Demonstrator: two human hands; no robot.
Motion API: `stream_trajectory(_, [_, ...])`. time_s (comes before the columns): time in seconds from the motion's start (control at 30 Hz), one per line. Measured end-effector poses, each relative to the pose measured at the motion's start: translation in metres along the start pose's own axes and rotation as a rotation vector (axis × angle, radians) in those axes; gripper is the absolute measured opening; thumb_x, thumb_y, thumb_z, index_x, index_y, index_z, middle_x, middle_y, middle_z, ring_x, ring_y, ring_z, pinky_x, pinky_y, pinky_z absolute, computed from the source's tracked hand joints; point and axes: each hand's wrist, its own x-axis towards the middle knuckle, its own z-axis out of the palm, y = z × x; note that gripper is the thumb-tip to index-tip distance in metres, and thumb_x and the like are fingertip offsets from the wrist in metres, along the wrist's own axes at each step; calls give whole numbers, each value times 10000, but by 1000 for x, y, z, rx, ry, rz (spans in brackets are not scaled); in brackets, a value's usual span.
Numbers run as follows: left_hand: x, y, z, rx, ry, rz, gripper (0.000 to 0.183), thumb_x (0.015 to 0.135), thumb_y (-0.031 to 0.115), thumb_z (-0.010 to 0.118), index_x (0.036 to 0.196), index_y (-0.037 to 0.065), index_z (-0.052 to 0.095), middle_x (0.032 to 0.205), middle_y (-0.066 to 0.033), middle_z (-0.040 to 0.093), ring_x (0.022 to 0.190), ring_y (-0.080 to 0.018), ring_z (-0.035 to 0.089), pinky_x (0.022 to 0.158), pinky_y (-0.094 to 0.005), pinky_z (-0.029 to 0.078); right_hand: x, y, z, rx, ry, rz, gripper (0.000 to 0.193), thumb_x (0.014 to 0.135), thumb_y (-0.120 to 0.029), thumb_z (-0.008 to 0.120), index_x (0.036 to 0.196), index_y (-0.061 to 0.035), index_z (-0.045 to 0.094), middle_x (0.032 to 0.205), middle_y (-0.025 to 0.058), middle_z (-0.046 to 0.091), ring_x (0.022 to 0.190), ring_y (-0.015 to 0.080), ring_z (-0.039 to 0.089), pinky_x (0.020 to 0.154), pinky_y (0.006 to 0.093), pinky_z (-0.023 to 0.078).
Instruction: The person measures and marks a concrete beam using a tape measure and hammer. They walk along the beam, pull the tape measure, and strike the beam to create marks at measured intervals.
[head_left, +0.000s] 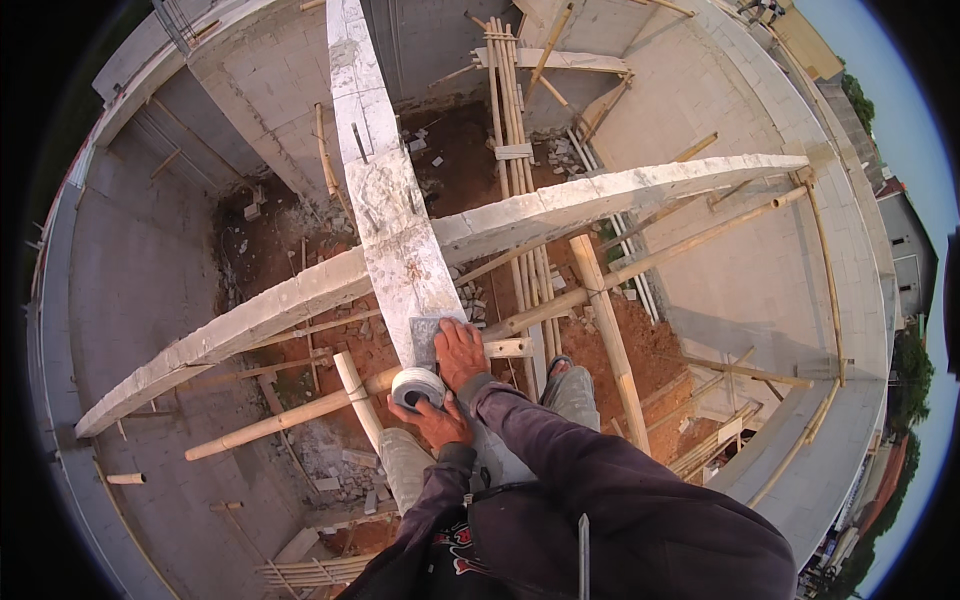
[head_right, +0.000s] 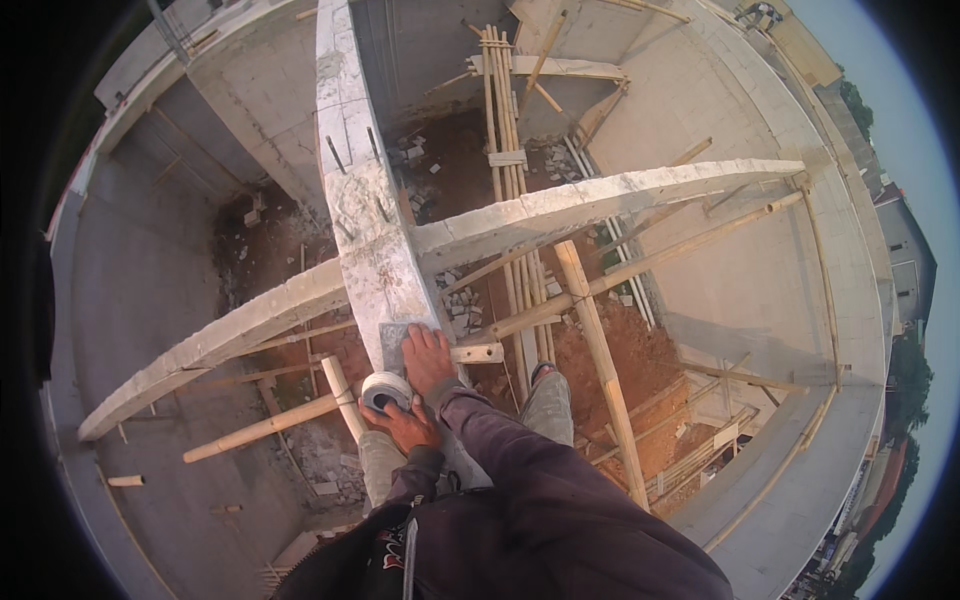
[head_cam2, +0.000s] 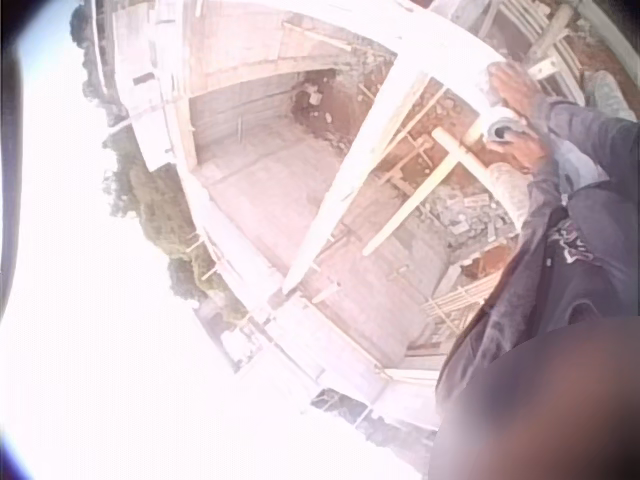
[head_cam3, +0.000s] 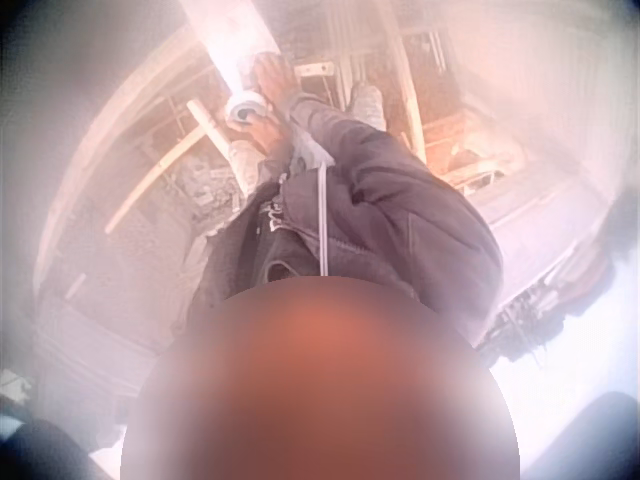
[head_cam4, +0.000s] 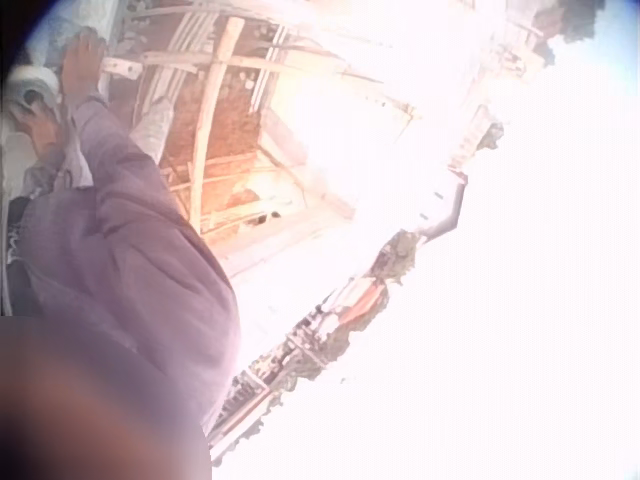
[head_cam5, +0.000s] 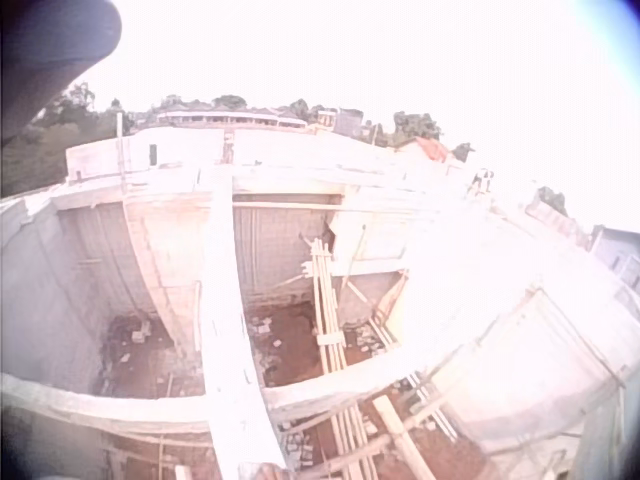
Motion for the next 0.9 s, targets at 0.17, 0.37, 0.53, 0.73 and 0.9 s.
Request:
stream_trajectory(0.17, [-2,0,1,73,-12,-26,449,939,325,613,1090,-68,460,1556,-336,23,1355,-585,282,998,-573,418,2,1,4,-1,-25,8,248,909,-168,502,1128,-76,575,1388,118,476,1368,266,383,1136,474,266])
stream_trajectory(0.37, [2,5,-6,93,36,60,455,925,307,639,1079,-76,446,1531,-386,28,1341,-612,289,1022,-565,395,3,2,4,-62,52,-21,205,897,-165,524,1080,-87,574,1344,91,504,1332,260,418,1103,460,301])
stream_trajectory(0.53, [1,-3,-3,-13,71,76,459,932,351,633,1075,-44,450,1520,-388,52,1337,-608,295,1006,-551,409,4,3,8,-87,86,-38,177,885,-145,539,1049,-89,574,1320,82,513,1311,252,427,1078,452,314])
stream_trajectory(0.73, [12,-14,-21,-188,59,66,486,942,380,641,1162,-33,511,1503,-358,202,1362,-544,299,1059,-524,355,5,4,-6,83,106,-66,330,738,-87,663,1048,-49,558,1307,139,503,1244,336,449,1040,485,330])
stream_trajectory(0.9, [104,-7,-64,-662,150,97,528,969,412,599,1198,-60,544,1439,-291,327,1317,-422,366,1107,-508,291,41,17,-37,331,67,252,297,718,-63,681,989,25,596,1068,176,660,1050,402,615,875,492,473])
